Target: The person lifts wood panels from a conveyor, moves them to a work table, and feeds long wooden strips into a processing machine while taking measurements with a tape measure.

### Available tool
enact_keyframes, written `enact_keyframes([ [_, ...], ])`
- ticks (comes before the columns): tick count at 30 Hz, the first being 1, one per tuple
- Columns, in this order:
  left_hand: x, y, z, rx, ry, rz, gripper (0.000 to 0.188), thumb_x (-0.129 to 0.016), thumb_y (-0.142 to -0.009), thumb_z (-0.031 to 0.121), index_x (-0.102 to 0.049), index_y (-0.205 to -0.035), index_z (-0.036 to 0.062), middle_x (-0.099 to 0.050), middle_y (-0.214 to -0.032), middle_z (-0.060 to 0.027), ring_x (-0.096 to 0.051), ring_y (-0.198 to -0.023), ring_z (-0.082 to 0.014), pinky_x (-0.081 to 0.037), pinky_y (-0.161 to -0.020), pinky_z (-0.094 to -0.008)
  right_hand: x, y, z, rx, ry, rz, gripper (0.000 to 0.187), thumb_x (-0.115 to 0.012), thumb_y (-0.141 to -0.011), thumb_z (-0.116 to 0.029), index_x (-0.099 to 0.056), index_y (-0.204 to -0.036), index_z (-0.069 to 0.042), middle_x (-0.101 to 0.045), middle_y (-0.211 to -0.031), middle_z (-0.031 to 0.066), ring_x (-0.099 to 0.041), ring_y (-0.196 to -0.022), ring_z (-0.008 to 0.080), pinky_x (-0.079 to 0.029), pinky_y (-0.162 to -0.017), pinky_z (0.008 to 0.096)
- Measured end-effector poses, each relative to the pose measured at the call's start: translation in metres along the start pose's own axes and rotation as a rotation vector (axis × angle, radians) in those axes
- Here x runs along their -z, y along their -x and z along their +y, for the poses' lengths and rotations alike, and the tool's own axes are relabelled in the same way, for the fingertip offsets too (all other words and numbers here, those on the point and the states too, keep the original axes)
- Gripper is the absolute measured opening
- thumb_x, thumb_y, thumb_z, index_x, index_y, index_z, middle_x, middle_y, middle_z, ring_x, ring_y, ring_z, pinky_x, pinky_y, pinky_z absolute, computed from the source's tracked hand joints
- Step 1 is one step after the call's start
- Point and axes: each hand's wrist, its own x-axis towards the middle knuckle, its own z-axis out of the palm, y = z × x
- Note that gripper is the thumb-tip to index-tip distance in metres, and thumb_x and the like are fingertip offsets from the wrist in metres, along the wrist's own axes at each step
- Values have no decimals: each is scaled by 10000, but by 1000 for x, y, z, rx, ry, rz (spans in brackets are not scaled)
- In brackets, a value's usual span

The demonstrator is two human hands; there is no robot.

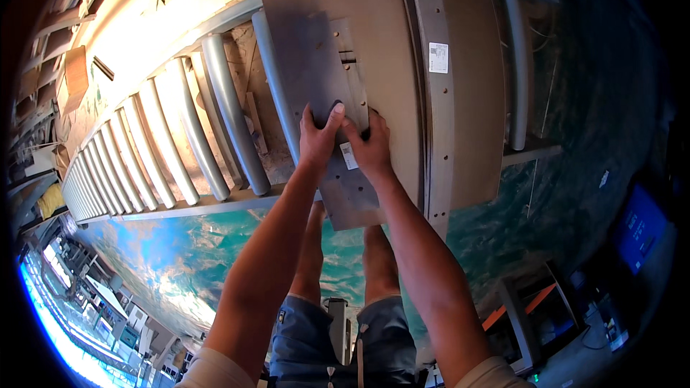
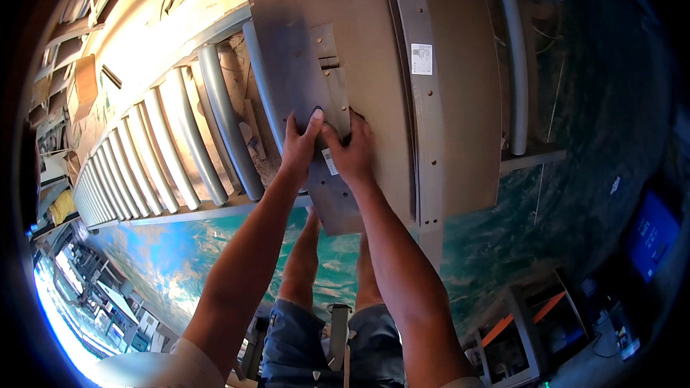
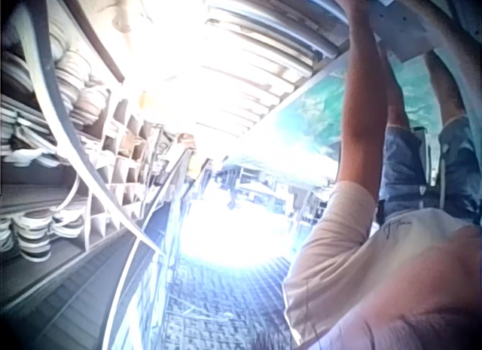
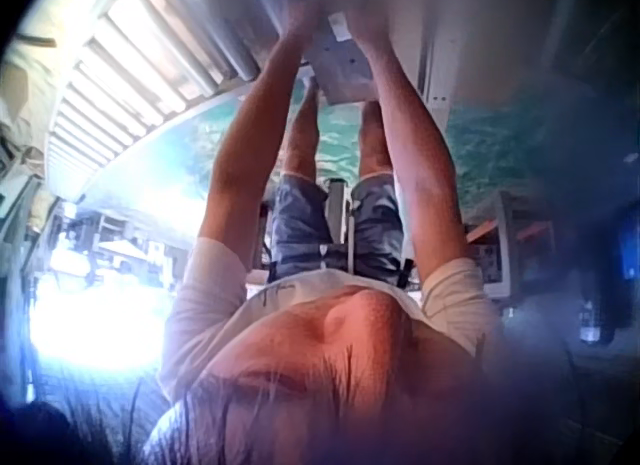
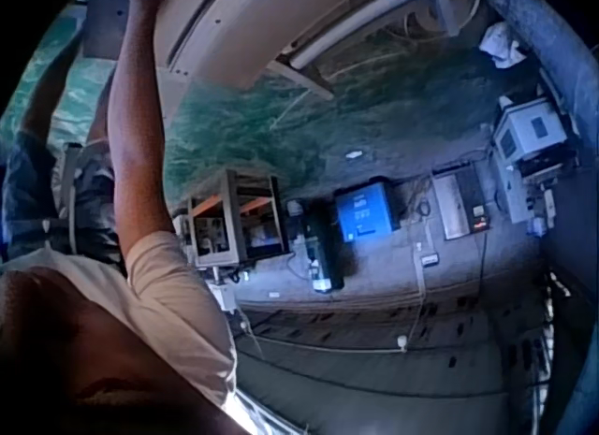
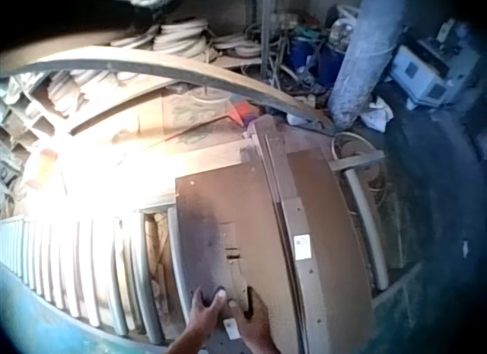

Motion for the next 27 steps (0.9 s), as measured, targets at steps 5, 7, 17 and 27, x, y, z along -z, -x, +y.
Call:
enact_keyframes([
  [5,8,10,-11,-25,129,9,875,-736,-866,523,-413,-1435,-58,-484,-1362,-193,-493,-1274,-296,-395,-1066,-380,1,9,-10,-17,43,-33,700,-764,-861,-393,-516,-1387,-4,-554,-1225,238,-513,-1165,395,-425,-999,474],
  [7,0,25,-2,-6,267,-94,745,-749,-885,438,-464,-1376,-44,-547,-1283,-155,-540,-1195,-257,-430,-1021,-361,14,21,-1,-26,38,12,732,-774,-848,-393,-503,-1395,11,-536,-1239,249,-494,-1178,404,-415,-1007,484],
  [17,67,62,16,244,546,-585,661,-646,-949,452,-462,-1418,24,-602,-1329,-137,-601,-1201,-287,-462,-1071,-413,80,73,-60,-92,-259,-304,712,-737,-906,-362,-458,-1455,-4,-520,-1346,221,-484,-1275,375,-384,-1088,432],
  [27,99,119,-12,346,564,-486,840,-767,-799,584,-517,-1378,29,-645,-1261,-144,-644,-1139,-319,-537,-987,-473,146,56,48,-289,749,204,1121,-859,-721,-285,-157,-1582,-136,-484,-1336,222,-480,-1251,417,-449,-1044,488],
])
